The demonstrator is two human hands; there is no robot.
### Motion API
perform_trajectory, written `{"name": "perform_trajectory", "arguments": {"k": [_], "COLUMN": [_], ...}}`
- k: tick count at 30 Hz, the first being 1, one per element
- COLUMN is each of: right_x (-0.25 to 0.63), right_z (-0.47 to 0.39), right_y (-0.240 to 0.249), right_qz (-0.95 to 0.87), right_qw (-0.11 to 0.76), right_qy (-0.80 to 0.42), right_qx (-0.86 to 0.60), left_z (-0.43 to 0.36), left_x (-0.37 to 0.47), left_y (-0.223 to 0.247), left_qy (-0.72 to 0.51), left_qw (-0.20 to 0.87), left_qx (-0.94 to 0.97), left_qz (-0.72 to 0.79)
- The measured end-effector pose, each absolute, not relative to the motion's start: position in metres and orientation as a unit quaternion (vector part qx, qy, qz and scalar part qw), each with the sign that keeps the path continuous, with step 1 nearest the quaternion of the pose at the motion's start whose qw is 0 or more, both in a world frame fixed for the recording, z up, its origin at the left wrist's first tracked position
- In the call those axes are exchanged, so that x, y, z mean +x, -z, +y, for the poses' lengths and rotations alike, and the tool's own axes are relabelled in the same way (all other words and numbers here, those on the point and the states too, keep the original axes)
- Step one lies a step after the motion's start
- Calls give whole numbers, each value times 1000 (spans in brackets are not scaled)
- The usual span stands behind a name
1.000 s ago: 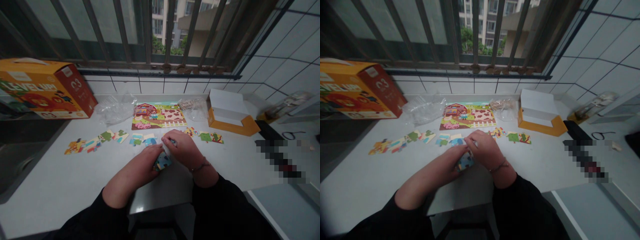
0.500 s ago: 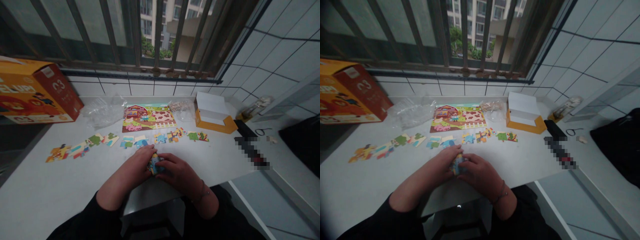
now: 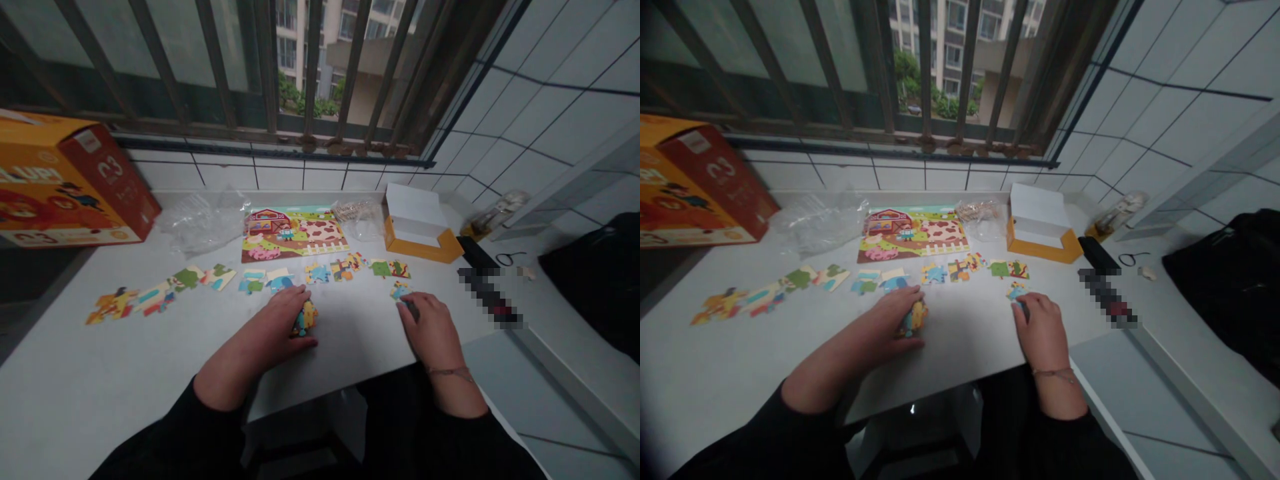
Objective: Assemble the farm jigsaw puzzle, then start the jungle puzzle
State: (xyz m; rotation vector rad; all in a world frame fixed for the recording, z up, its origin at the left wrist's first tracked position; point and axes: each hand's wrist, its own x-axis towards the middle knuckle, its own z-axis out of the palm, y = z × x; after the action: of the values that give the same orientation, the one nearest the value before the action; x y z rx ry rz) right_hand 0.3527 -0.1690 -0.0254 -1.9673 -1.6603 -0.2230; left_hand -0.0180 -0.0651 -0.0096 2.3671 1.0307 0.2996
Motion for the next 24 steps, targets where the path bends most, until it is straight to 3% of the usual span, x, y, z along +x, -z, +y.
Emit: {"name": "perform_trajectory", "arguments": {"k": [5, 10, 19, 24], "right_x": [274, 194, 225, 280], "right_z": [-169, -153, -144, -159], "right_y": [11, -2, 5, 10], "right_qz": [-729, -823, -785, -718], "right_qw": [343, 317, 361, 311], "right_qy": [42, -52, -173, -66], "right_qx": [-592, -468, -473, -619], "left_z": [-67, -65, -62, -67], "left_x": [-17, -29, -49, -46], "left_y": [5, 11, 7, -3], "left_qy": [-119, -147, -122, -123], "left_qw": [265, 261, 289, 282], "left_qx": [874, 876, 874, 869], "left_qz": [391, 379, 371, 387]}}
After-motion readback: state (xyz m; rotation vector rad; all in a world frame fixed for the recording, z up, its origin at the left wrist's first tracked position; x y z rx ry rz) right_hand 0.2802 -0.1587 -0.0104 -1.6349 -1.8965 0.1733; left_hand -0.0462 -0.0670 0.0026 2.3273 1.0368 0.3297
